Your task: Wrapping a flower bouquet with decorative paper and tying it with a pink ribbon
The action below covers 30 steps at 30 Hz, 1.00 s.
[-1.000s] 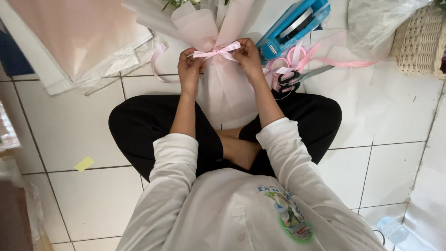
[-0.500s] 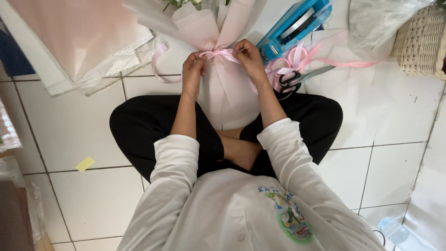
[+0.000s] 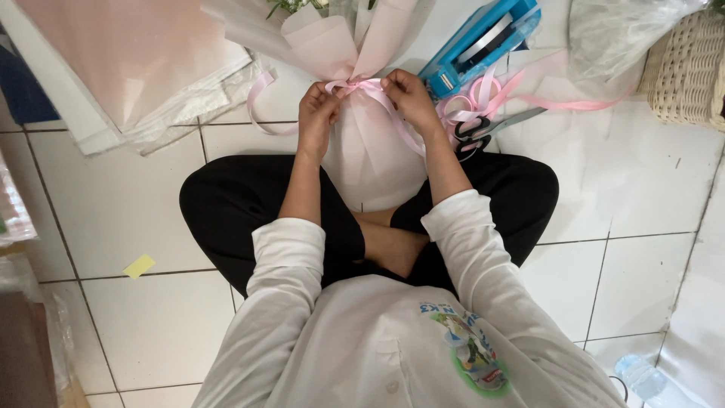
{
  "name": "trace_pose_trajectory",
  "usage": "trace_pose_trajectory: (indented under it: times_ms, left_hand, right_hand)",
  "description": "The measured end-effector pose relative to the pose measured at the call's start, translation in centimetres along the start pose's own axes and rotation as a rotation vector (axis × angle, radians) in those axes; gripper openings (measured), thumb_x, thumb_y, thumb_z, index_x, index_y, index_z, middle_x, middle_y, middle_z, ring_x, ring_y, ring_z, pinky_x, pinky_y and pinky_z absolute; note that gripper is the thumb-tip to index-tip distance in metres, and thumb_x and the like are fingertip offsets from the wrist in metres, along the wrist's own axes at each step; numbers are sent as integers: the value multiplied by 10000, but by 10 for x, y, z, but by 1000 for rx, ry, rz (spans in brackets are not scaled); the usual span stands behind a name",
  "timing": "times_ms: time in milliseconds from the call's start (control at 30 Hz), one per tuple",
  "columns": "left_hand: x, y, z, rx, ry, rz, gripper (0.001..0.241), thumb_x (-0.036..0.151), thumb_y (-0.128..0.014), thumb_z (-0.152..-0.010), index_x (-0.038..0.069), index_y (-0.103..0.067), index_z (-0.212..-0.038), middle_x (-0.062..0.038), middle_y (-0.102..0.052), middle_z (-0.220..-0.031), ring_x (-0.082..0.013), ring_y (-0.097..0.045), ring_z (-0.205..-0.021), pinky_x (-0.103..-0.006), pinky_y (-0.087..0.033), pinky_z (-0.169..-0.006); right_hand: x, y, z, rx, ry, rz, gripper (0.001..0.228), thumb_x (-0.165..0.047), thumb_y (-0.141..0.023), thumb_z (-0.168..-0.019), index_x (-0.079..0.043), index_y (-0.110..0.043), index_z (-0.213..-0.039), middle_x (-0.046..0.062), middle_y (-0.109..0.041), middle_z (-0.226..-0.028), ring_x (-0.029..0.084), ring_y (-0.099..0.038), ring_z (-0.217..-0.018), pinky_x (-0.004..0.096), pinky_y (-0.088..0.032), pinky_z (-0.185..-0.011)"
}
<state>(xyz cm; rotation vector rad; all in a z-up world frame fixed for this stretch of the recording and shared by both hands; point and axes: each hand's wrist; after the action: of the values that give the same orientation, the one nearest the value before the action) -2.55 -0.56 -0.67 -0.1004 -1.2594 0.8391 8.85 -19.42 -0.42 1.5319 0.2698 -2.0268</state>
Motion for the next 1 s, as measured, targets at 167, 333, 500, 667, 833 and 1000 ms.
trace_pose_trajectory:
  times_ms: [167, 333, 500, 667, 833, 1000]
  left_hand:
    - [-8, -1, -5, 55, -2, -207, 101, 39, -637, -963, 68, -594, -1049, 23, -527, -820, -47, -423, -668, -193, -370, -578]
    - [-6, -6, -6, 135, -66, -308, 157, -32, -532, -920, 49, -624, -1019, -6, -571, -823, -69, -458, -662, -208, -404, -587]
    - [-1, -16, 3, 353, -229, -639, 173, -29, -586, -903, 87, -631, -1024, -29, -660, -930, -124, -555, -706, -251, -490, -648]
    - [-4, 7, -8, 347, -237, -1042, 72, 99, -640, -870, 31, -630, -849, -64, -641, -678, -209, -561, -571, -339, -511, -602]
    - [-7, 20, -17, 309, -317, -1433, 175, 147, -642, -852, 4, -718, -786, -174, -703, -680, -370, -633, -577, -448, -545, -605]
    - [-11, 38, -22, 296, -422, -1580, 121, 148, -686, -836, 40, -710, -785, -167, -699, -667, -383, -648, -572, -459, -545, -594]
  right_hand:
    - [5, -4, -5, -39, 6, -112, 67, -70, -624, -925, -55, -629, -991, -16, -592, -868, 72, -509, -757, 186, -426, -708]
    - [13, -20, -11, 96, 176, -9, 83, -5, -584, -921, -60, -558, -978, -3, -540, -848, 97, -471, -748, 217, -421, -705]
    - [24, -36, -15, 371, 253, 28, 241, 57, -526, -910, -54, -587, -1115, 35, -610, -897, 123, -530, -756, 245, -461, -698]
    - [8, -27, -9, 499, 292, 623, 89, -33, -643, -821, -28, -610, -903, 94, -654, -666, 259, -570, -512, 373, -503, -551]
    - [10, -20, -17, 440, 370, 996, 106, -105, -690, -809, -4, -674, -785, 160, -698, -696, 372, -623, -534, 435, -542, -575]
    - [24, -25, -28, 470, -132, 205, 247, -114, -598, -866, -4, -760, -716, 48, -681, -591, 166, -570, -520, 269, -515, -570]
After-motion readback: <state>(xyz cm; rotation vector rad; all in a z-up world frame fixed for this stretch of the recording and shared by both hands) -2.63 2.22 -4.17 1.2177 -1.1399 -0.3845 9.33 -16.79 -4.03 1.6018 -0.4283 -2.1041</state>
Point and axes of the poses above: each hand's wrist, its own z-axis away from the middle knuckle, its own y-axis out of the back of the hand, x = y × z
